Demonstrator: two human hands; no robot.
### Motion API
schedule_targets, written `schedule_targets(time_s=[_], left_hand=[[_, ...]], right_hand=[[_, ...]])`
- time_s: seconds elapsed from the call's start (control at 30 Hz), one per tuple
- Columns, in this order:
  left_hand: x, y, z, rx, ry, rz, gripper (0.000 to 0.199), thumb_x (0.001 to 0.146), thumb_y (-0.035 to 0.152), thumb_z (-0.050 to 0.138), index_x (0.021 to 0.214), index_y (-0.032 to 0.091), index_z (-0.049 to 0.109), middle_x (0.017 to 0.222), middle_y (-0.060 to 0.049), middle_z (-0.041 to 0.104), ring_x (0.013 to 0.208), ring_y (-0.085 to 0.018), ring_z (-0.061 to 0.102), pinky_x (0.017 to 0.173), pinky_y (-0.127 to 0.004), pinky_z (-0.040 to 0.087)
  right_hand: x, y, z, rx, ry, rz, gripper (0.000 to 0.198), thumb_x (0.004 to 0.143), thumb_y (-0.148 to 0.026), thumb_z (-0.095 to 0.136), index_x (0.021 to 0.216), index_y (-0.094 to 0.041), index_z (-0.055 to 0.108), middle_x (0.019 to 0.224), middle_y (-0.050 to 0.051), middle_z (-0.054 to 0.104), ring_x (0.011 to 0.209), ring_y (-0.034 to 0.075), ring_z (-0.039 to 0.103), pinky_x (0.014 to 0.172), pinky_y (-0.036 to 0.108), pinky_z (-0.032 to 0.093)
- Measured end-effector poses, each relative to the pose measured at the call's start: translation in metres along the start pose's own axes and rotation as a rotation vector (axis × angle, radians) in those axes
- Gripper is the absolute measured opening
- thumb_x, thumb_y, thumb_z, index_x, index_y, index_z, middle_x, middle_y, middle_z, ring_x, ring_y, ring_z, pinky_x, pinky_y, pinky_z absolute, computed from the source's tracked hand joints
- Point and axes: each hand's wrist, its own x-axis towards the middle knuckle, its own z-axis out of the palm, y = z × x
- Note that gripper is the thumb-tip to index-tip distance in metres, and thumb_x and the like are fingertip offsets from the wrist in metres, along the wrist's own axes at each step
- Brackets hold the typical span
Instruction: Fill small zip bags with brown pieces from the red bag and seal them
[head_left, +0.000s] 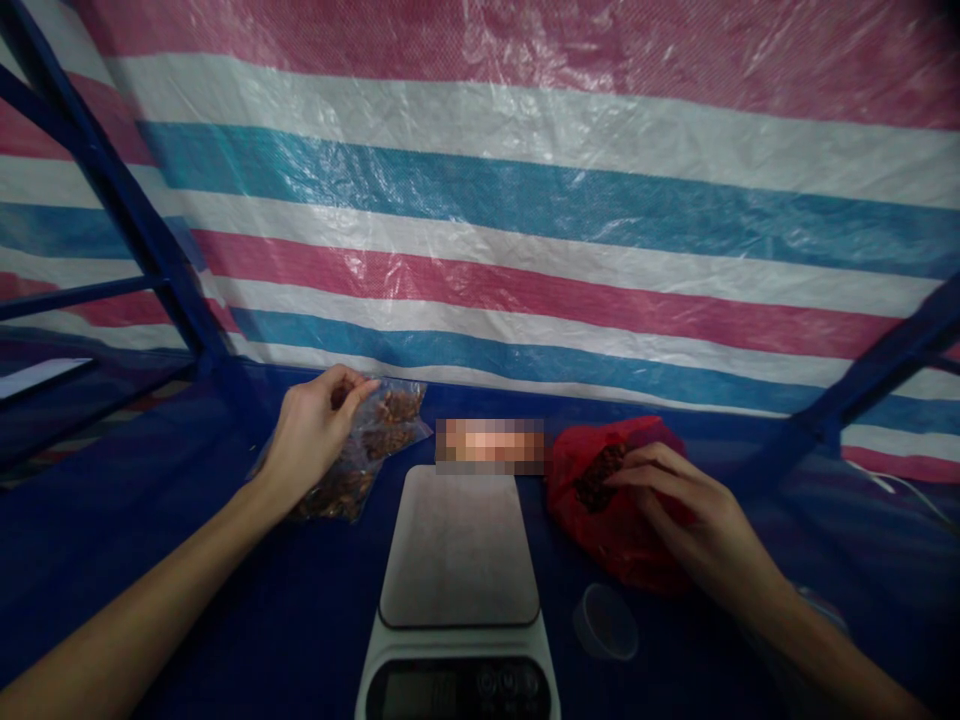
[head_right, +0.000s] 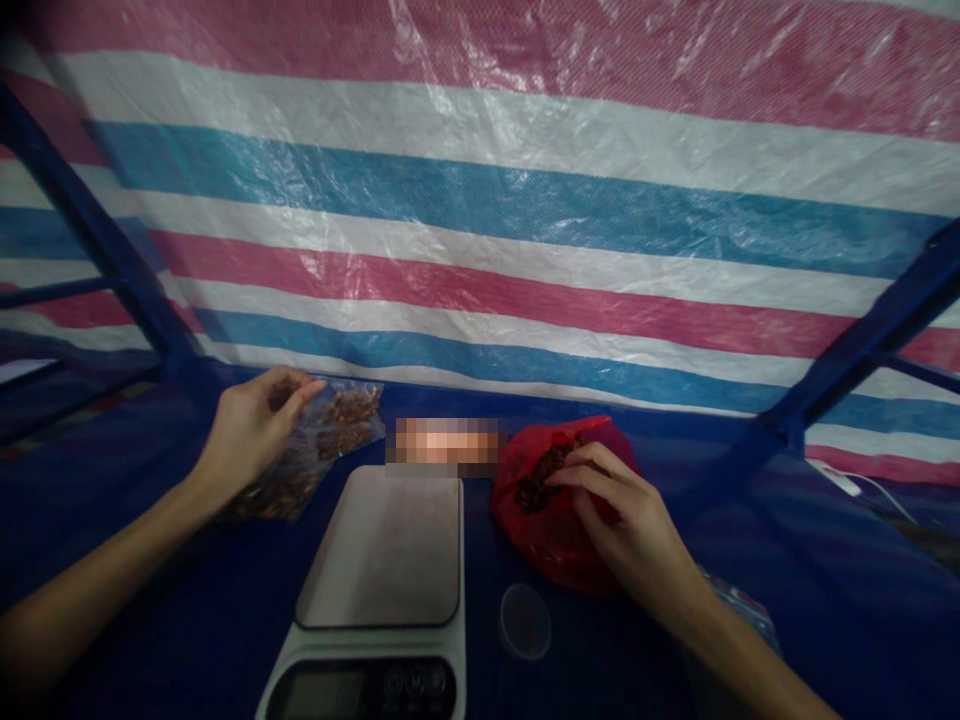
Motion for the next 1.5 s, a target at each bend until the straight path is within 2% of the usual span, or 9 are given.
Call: schedule_targets(time_s=[0.13, 0.27, 0.4, 0.53, 0.7, 0.87, 1.07, 1.27, 1.5], left_hand=[[0.0, 0.006, 0.006, -0.291, -0.031, -0.162, 0.047, 0.091, 0.057, 0.063, 0.06, 0.023, 0.055, 0.053, 0.001, 0.053, 0.051, -0.015, 0.05, 0.055, -0.028, 0.039], [-0.002, 0.01, 0.011, -0.644, -0.089, -0.348, 0.045, 0.084, 0.058, 0.073, 0.061, 0.02, 0.061, 0.061, -0.002, 0.061, 0.054, -0.014, 0.054, 0.056, -0.027, 0.045], [-0.005, 0.016, 0.014, -0.774, -0.077, -0.387, 0.042, 0.077, 0.056, 0.084, 0.067, 0.018, 0.068, 0.07, -0.004, 0.068, 0.062, -0.015, 0.06, 0.061, -0.026, 0.052], [-0.008, 0.022, 0.016, -0.825, -0.098, -0.391, 0.035, 0.078, 0.05, 0.085, 0.073, 0.02, 0.07, 0.077, -0.004, 0.072, 0.066, -0.016, 0.064, 0.061, -0.027, 0.054], [-0.013, 0.02, 0.02, -0.792, -0.064, -0.404, 0.029, 0.08, 0.047, 0.084, 0.078, 0.02, 0.074, 0.076, -0.004, 0.074, 0.069, -0.017, 0.068, 0.064, -0.027, 0.057], [-0.017, 0.013, 0.024, -0.652, -0.028, -0.385, 0.029, 0.079, 0.047, 0.085, 0.077, 0.019, 0.079, 0.071, -0.004, 0.074, 0.067, -0.017, 0.068, 0.067, -0.026, 0.056], [-0.02, 0.011, 0.024, -0.527, 0.085, -0.4, 0.027, 0.076, 0.045, 0.087, 0.07, 0.021, 0.078, 0.065, 0.0, 0.069, 0.062, -0.015, 0.062, 0.061, -0.024, 0.051], [-0.024, 0.012, 0.022, -0.436, 0.153, -0.375, 0.033, 0.081, 0.044, 0.084, 0.061, 0.021, 0.07, 0.065, 0.002, 0.067, 0.066, -0.014, 0.062, 0.066, -0.024, 0.051], [-0.026, 0.012, 0.02, -0.355, 0.147, -0.351, 0.029, 0.082, 0.04, 0.082, 0.063, 0.023, 0.07, 0.063, 0.003, 0.065, 0.064, -0.014, 0.06, 0.067, -0.027, 0.051]], right_hand=[[0.001, -0.004, 0.0, -0.006, -0.01, -0.005, 0.029, 0.099, -0.013, 0.056, 0.099, -0.029, 0.08, 0.104, 0.005, 0.074, 0.097, 0.019, 0.074, 0.084, 0.028, 0.059], [0.002, -0.006, 0.001, 0.003, 0.003, -0.035, 0.03, 0.098, -0.01, 0.055, 0.099, -0.028, 0.08, 0.103, 0.004, 0.074, 0.095, 0.018, 0.075, 0.082, 0.026, 0.059], [0.002, -0.006, 0.002, 0.004, 0.028, -0.049, 0.031, 0.095, -0.007, 0.055, 0.097, -0.027, 0.079, 0.1, 0.004, 0.074, 0.093, 0.017, 0.075, 0.081, 0.023, 0.059], [0.002, -0.007, 0.001, 0.005, 0.039, -0.027, 0.032, 0.094, -0.006, 0.055, 0.096, -0.027, 0.079, 0.101, 0.004, 0.074, 0.094, 0.017, 0.075, 0.08, 0.023, 0.059], [0.001, -0.009, 0.004, 0.017, 0.047, -0.014, 0.031, 0.095, -0.008, 0.056, 0.095, -0.027, 0.079, 0.099, 0.004, 0.073, 0.092, 0.017, 0.076, 0.078, 0.022, 0.06], [-0.003, -0.008, 0.007, -0.007, 0.037, -0.01, 0.031, 0.095, -0.009, 0.055, 0.095, -0.029, 0.079, 0.101, 0.003, 0.073, 0.093, 0.017, 0.076, 0.08, 0.023, 0.061], [-0.011, -0.008, 0.009, -0.088, 0.17, 0.072, 0.028, 0.097, -0.014, 0.057, 0.099, -0.032, 0.079, 0.104, 0.003, 0.07, 0.095, 0.017, 0.074, 0.082, 0.025, 0.06], [-0.018, -0.008, 0.013, -0.152, 0.186, 0.124, 0.025, 0.099, -0.019, 0.059, 0.106, -0.034, 0.078, 0.11, 0.004, 0.068, 0.099, 0.02, 0.071, 0.083, 0.03, 0.059], [-0.012, -0.015, 0.008, -0.165, 0.161, 0.114, 0.027, 0.098, -0.019, 0.057, 0.104, -0.035, 0.077, 0.101, 0.005, 0.07, 0.086, 0.021, 0.073, 0.07, 0.031, 0.061]])
